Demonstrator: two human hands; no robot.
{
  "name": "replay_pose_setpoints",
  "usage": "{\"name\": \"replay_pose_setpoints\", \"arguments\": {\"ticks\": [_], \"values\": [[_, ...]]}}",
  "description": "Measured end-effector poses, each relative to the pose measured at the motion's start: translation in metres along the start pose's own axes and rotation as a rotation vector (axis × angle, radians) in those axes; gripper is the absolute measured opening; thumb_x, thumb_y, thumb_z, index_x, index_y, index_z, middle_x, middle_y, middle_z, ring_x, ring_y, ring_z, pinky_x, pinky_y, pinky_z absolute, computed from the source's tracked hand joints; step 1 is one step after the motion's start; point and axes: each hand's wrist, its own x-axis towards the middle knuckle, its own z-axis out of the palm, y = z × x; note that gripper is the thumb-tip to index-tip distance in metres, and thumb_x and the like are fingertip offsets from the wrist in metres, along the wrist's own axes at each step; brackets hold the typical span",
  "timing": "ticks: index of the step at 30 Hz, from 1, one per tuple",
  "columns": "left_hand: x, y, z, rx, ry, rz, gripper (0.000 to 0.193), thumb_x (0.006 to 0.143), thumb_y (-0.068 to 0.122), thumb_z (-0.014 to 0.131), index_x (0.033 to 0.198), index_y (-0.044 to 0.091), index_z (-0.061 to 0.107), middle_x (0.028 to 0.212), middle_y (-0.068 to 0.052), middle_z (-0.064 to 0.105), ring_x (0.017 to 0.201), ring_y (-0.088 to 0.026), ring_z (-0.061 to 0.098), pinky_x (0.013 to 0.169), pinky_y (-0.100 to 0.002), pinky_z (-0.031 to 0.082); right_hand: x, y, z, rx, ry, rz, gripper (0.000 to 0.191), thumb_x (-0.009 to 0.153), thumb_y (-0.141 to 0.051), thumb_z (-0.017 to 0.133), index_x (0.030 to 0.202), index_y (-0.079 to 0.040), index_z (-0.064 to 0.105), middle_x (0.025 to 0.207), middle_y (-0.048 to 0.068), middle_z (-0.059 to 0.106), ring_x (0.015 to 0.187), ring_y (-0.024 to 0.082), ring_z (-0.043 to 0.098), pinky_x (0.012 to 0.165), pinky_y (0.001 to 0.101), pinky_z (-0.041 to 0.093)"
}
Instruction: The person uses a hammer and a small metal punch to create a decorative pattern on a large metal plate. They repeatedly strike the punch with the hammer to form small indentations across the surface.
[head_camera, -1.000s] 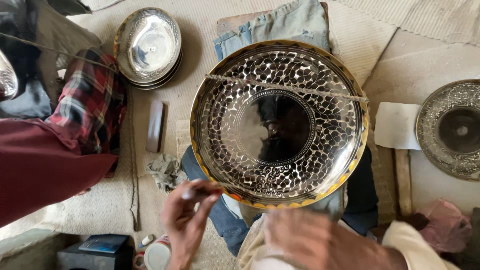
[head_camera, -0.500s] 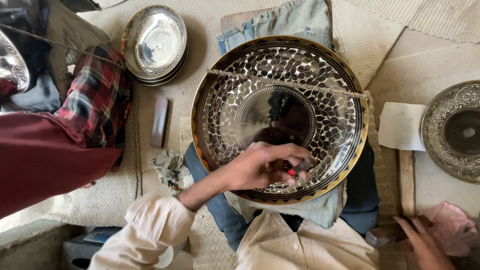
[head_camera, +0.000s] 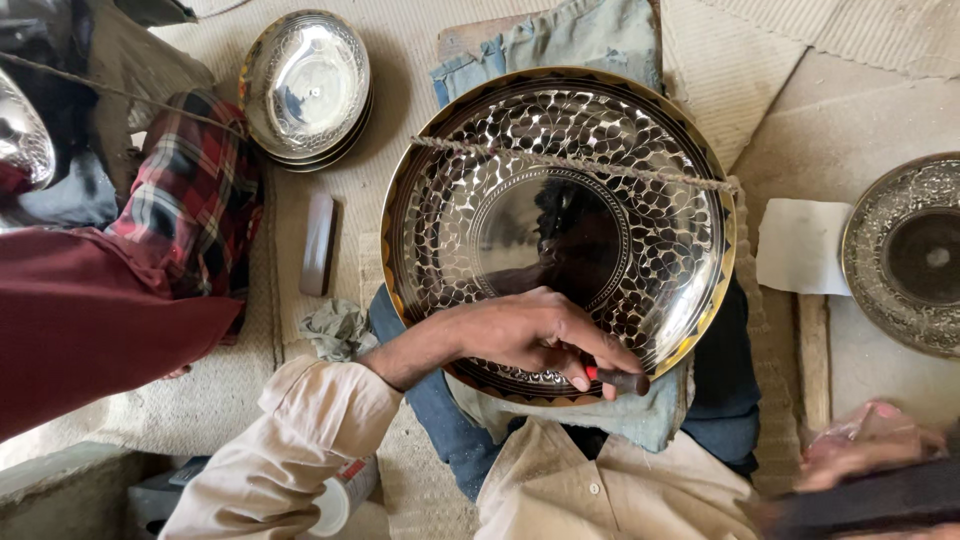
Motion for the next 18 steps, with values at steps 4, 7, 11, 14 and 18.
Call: {"name": "replay_pose_setpoints", "arguments": {"ticks": [4, 7, 11, 14, 18], "values": [[0.001, 0.001, -0.001, -0.022, -0.06, -0.033, 0.057, 0.094, -0.004, 0.072, 0.146, 0.015, 0.059, 0.124, -0.006, 0.077, 0.107, -0.017, 0.078, 0.088, -0.034, 0.063, -0.024, 0.003, 0.007, -0.041, -0.126, -0.101, 0.064, 0.076, -0.004, 0.078, 0.136, -0.009, 0.056, 0.122, 0.014, 0.064, 0.097, 0.029, 0.073, 0.086, 0.0394, 0.065], [0.001, 0.004, -0.005, 0.006, -0.088, -0.069, 0.058, 0.092, -0.005, 0.07, 0.145, 0.016, 0.06, 0.121, -0.005, 0.078, 0.103, -0.016, 0.078, 0.082, -0.033, 0.062, -0.032, 0.01, 0.007, -0.056, -0.141, -0.103, 0.063, 0.075, -0.004, 0.078, 0.134, -0.008, 0.056, 0.12, 0.016, 0.064, 0.097, 0.03, 0.073, 0.086, 0.0402, 0.065], [0.0, 0.009, -0.008, 0.019, -0.099, -0.058, 0.059, 0.092, -0.004, 0.07, 0.146, 0.015, 0.059, 0.121, -0.005, 0.078, 0.101, -0.015, 0.078, 0.082, -0.033, 0.061, -0.037, 0.013, 0.0, -0.046, -0.08, -0.039, 0.062, 0.075, -0.005, 0.079, 0.132, -0.006, 0.055, 0.117, 0.018, 0.065, 0.096, 0.031, 0.072, 0.086, 0.0413, 0.064], [0.001, 0.01, -0.009, 0.001, -0.106, -0.055, 0.056, 0.094, -0.002, 0.071, 0.146, 0.015, 0.059, 0.119, -0.004, 0.079, 0.099, -0.015, 0.078, 0.082, -0.033, 0.06, -0.041, 0.004, -0.006, -0.077, -0.079, -0.084, 0.062, 0.074, -0.006, 0.079, 0.131, -0.004, 0.055, 0.115, 0.02, 0.065, 0.095, 0.032, 0.072, 0.086, 0.0421, 0.063], [0.0, 0.01, -0.01, 0.042, -0.126, -0.056, 0.055, 0.096, 0.003, 0.071, 0.147, 0.017, 0.058, 0.119, -0.001, 0.079, 0.098, -0.015, 0.077, 0.08, -0.035, 0.057, -0.038, -0.012, -0.002, -0.099, -0.079, -0.201, 0.061, 0.073, -0.006, 0.08, 0.128, -0.002, 0.054, 0.112, 0.022, 0.065, 0.094, 0.034, 0.072, 0.086, 0.0431, 0.063]]}}
